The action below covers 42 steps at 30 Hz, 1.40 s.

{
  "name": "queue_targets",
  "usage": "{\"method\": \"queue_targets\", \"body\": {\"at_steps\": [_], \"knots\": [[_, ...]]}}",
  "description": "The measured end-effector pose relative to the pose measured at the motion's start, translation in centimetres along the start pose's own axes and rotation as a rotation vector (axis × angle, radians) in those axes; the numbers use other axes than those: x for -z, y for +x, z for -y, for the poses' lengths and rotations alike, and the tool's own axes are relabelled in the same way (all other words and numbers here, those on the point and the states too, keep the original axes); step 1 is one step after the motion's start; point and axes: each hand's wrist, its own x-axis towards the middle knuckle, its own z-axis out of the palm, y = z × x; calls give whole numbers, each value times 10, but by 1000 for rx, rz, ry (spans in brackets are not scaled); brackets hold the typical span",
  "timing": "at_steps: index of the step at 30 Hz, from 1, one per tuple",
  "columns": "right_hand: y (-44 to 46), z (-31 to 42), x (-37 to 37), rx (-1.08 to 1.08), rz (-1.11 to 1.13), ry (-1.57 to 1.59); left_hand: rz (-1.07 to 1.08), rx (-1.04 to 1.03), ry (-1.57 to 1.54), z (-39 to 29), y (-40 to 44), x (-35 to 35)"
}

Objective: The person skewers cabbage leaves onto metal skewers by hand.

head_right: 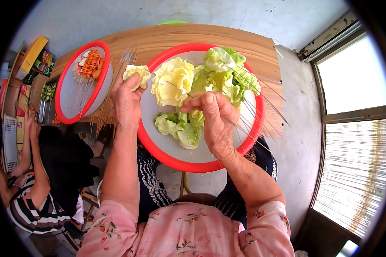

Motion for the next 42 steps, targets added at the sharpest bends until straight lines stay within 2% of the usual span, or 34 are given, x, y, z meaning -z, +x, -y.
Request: {"method": "queue_targets", "body": {"at_steps": [5, 10, 14, 23, 28, 34, 37, 42], "knots": [[-2, -3, -2, -131, -5, -10, 14, -13, 33, 0, -1, -2], [-1, -3, -2, -153, -29, -46, -3, -33, -10, -6, -6, -10], [1, 0, -2, -195, -62, -102, 65, 16, -25, -3, -4, -5], [9, 1, 5, -214, -47, -190, 76, 141, -148, 6, 6, 3], [12, -1, 11, -235, -44, -129, 107, 200, -166, 8, 9, 6], [14, -1, 13, -270, -51, -73, 267, 281, -150, 8, 13, 12], [11, -6, 11, -251, -53, -89, 206, 250, -6, 5, -3, 0], [11, -4, 12, -242, -47, -55, 238, 242, -131, 8, 7, 12]]}}
